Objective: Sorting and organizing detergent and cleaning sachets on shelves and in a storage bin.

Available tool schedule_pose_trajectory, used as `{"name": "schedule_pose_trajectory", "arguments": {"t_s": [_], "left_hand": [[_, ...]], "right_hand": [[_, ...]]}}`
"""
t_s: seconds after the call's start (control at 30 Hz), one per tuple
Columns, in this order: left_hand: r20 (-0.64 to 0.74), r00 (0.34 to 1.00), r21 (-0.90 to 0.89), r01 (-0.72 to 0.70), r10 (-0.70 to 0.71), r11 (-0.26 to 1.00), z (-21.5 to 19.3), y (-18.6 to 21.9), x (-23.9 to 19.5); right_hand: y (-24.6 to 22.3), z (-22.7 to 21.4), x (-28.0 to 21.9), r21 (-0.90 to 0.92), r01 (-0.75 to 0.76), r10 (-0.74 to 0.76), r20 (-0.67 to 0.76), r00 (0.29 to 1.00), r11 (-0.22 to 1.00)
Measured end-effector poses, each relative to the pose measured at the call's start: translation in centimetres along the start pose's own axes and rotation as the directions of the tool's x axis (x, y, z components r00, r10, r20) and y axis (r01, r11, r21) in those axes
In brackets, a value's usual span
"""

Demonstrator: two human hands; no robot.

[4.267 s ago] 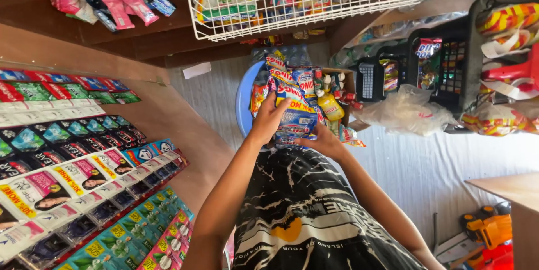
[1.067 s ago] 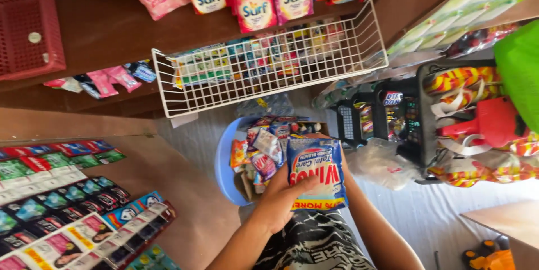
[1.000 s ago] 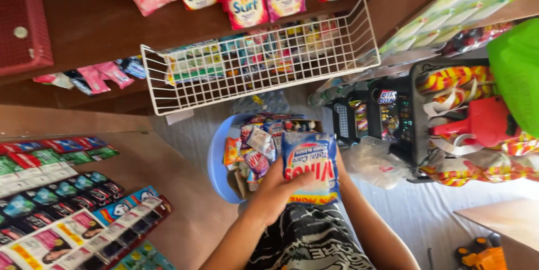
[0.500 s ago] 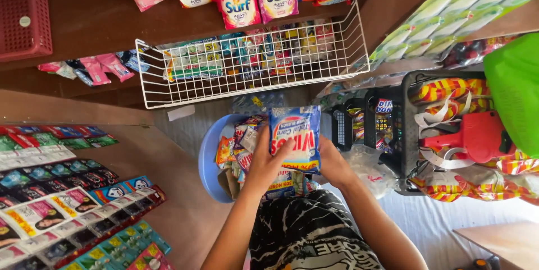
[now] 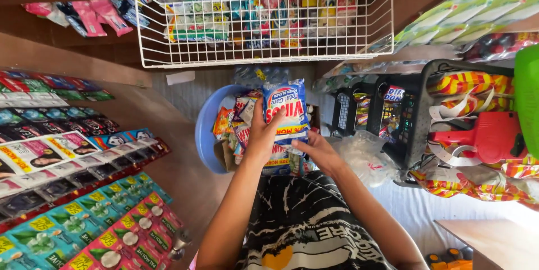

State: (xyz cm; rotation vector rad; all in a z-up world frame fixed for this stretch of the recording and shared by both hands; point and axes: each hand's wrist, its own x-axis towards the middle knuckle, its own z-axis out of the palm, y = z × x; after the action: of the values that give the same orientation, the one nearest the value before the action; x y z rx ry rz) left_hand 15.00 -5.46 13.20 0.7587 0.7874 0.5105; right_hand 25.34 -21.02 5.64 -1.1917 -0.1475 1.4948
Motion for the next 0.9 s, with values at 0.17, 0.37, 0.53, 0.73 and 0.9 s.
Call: {"name": "schedule_pose_trajectory", "arguments": {"t_s": [0.17, 0.37, 0.53, 0.73, 0.9], "left_hand": [[-0.007, 0.996, 0.028, 0.086, -0.085, 0.996, -3.1, -4.0, 1.6], [-0.104, 0.898, -0.211, 0.399, -0.427, 0.892, -4.8, -8.8, 2.9], [-0.084, 0.904, -0.254, 0.388, -0.420, 0.886, -3.9, -8.0, 2.0], [-0.088, 0.952, -0.221, 0.268, -0.293, 0.938, -1.6, -4.7, 1.1], [-0.097, 0.995, -0.016, 0.033, -0.034, 0.999, -1.0, -4.8, 0.9]], "right_hand": [[-3.6, 1.9, -1.2, -0.119, -0.035, 0.005, -0.245, 0.969, 0.992], [-2.4, 0.8, 0.6, -0.389, 0.040, -0.135, -0.220, 0.966, 0.921], [-2.5, 1.0, 0.3, -0.314, -0.058, -0.042, -0.302, 0.953, 0.948], [-2.2, 0.1, 0.9, -0.248, -0.004, -0.058, -0.245, 0.968, 0.969], [-3.4, 1.4, 0.6, -0.122, 0.055, -0.080, -0.210, 0.974, 0.991]]}}
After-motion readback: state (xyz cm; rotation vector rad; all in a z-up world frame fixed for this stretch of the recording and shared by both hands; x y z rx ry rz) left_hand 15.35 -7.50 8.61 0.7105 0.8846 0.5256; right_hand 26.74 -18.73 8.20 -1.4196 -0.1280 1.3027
